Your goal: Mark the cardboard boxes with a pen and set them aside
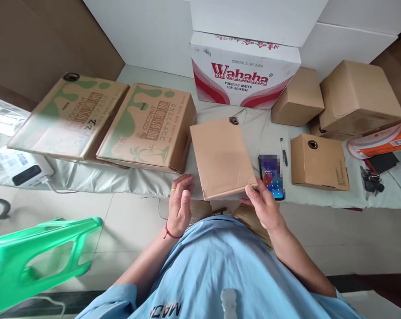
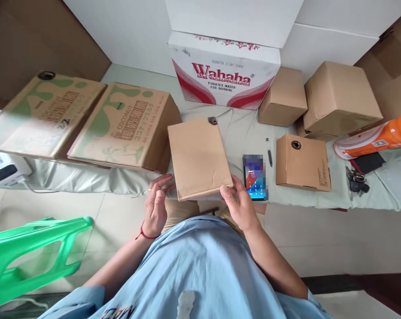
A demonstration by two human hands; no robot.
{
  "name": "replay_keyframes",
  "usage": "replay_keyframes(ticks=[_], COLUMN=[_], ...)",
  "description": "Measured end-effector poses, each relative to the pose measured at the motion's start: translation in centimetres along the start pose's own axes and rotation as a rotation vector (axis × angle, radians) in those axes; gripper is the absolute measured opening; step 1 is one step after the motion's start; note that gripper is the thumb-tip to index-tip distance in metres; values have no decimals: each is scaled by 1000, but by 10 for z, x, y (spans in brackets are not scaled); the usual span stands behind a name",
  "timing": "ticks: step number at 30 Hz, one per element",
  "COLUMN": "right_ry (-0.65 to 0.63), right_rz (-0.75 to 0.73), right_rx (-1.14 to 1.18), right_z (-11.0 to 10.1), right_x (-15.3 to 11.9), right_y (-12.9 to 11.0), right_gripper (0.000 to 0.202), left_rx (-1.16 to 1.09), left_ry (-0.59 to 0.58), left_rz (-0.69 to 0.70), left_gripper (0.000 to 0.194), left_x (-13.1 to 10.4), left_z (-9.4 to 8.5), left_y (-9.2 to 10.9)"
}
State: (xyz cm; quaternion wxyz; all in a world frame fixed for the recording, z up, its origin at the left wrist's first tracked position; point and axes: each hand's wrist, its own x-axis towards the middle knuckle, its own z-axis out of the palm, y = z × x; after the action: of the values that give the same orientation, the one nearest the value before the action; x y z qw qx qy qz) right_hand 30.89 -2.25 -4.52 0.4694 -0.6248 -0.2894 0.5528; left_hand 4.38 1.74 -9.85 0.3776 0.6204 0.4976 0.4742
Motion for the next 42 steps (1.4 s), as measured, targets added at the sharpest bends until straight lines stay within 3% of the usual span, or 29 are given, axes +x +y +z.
replay_keyframes(ticks=[4,7,9,14,17,20,24,27,30,34,39,42], right_ry=[80,140,89,-176,-208,-119,31,-1,-97,-115,-93,-82], right_rz=[-204,-278,-277,-286,-238,-171,-14,111,180,157,120,99], right_rx=[-397,-415,-373,-371,-296,-153,161,318,329,194,89,86], right_z=[-29,-36,-30,-9,-9,-15,-21,-20,-15,-9,-8,-9], right_x=[6,12,12,3,0,4,9,6,-2,-11,-11,-5], right_y=[0,-2,-5,-14,-11,-3,8,14,21,26,23,17], right_gripper=[60,60,61,58,57,54,43,39,37,40,58,58], left_rx=[-5,-7,-27,-124,-153,-189,-198,-130,-10,111,186,218], left_ry=[-60,-67,-88,-140,-164,-247,-383,-413,-389,-276,-46,-24], left_rz=[-57,-88,-114,-183,-185,-78,155,385,510,452,256,170], left_gripper=[56,60,63,76,72,74,76,61,42,19,56,53], left_x=[6,17,24,26,20,17,23,30,31,26,29,33], left_z=[6,15,20,16,7,1,-3,0,7,14,11,7], left_y=[6,17,24,28,28,40,71,90,97,97,98,99])
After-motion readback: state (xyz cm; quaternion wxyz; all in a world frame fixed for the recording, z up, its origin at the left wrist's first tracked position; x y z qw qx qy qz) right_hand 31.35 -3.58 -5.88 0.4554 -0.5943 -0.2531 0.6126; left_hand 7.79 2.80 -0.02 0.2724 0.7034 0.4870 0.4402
